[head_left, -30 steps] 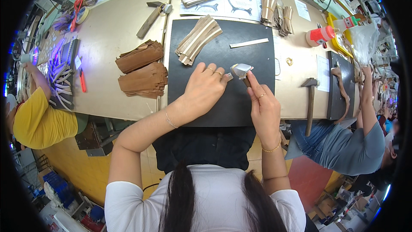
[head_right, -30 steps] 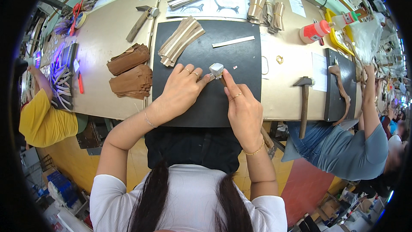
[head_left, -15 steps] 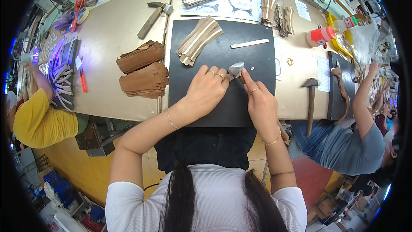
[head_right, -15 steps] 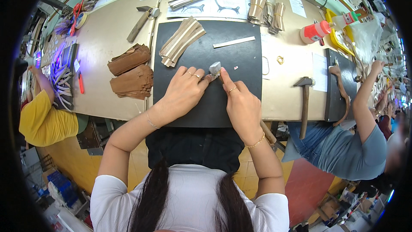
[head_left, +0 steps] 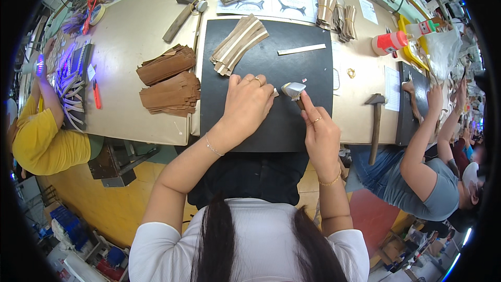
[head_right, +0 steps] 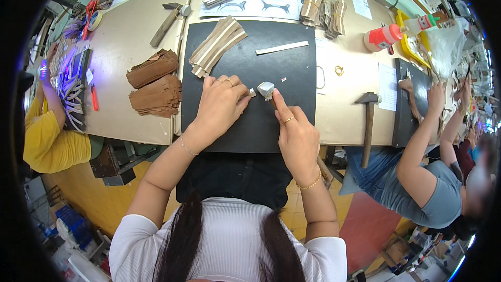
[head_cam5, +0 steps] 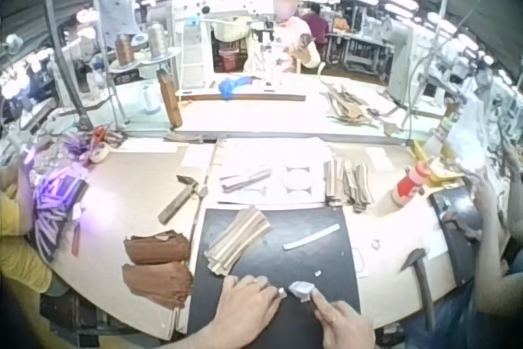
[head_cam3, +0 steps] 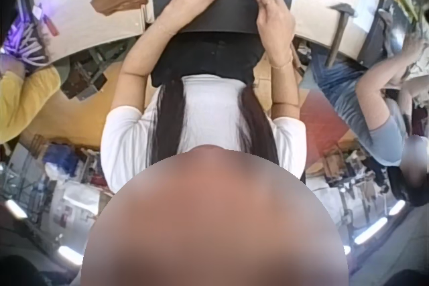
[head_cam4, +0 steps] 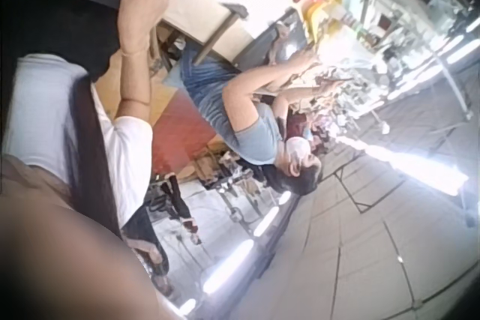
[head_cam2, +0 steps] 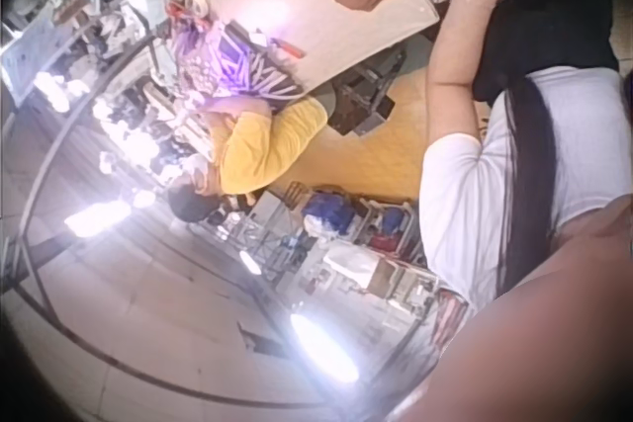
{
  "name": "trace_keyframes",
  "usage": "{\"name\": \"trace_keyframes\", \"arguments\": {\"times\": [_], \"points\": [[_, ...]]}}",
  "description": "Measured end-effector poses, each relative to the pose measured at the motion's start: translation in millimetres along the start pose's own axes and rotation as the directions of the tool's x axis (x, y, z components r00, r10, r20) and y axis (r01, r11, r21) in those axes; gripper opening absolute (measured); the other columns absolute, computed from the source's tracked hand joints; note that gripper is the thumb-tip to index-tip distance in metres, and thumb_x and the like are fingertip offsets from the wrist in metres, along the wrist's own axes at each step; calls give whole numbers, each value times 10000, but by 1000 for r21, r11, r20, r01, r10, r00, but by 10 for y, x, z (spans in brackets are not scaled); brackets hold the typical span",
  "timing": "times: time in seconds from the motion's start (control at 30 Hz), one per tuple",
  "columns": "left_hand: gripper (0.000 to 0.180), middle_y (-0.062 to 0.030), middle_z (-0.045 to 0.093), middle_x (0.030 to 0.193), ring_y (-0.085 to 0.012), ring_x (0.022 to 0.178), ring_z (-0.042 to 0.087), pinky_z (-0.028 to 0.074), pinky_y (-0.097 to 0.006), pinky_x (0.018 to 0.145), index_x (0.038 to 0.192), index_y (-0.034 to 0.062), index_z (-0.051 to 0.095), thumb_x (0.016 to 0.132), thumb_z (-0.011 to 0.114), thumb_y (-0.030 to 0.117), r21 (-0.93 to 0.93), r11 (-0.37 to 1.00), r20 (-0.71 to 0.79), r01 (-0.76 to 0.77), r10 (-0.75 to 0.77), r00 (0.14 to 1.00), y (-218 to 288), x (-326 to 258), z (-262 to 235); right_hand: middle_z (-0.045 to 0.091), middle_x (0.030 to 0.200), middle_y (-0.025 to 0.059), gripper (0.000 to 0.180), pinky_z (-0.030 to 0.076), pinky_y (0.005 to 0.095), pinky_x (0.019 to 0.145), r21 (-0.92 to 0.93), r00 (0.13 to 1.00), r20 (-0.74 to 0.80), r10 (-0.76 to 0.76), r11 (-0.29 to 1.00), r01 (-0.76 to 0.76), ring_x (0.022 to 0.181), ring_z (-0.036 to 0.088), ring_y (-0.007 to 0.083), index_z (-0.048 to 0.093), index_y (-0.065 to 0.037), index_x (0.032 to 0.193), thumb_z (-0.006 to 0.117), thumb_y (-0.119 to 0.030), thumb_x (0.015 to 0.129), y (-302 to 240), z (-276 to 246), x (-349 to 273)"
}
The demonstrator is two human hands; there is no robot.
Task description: The person repeatedly places thin leather strips on a metal anvil and strikes them with a hammer to flatten and shape them. They gather strips, align them, and continue hammering each piece individually on the workbench.
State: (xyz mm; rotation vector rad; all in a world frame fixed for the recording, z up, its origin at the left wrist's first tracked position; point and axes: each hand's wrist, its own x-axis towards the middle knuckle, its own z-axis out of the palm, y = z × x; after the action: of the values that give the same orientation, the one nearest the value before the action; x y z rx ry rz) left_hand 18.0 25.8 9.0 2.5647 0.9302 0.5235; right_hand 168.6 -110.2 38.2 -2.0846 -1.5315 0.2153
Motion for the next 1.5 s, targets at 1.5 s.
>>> {"name": "trace_keyframes", "arguments": {"times": [1.5], "points": [[56, -31, 640, 826, -235, 831, 628, 386, -380, 774, 830, 87, 729, 801, 773, 106, -144, 981, -161, 129, -152, 975, 63, -75, 174, 659, 860, 43, 516, 547, 373, 600, -101, 999, -24, -41, 994, 38, 648, 659, 246, 622, -251, 1433, 699, -112, 942, -97, 199, 9]]}}
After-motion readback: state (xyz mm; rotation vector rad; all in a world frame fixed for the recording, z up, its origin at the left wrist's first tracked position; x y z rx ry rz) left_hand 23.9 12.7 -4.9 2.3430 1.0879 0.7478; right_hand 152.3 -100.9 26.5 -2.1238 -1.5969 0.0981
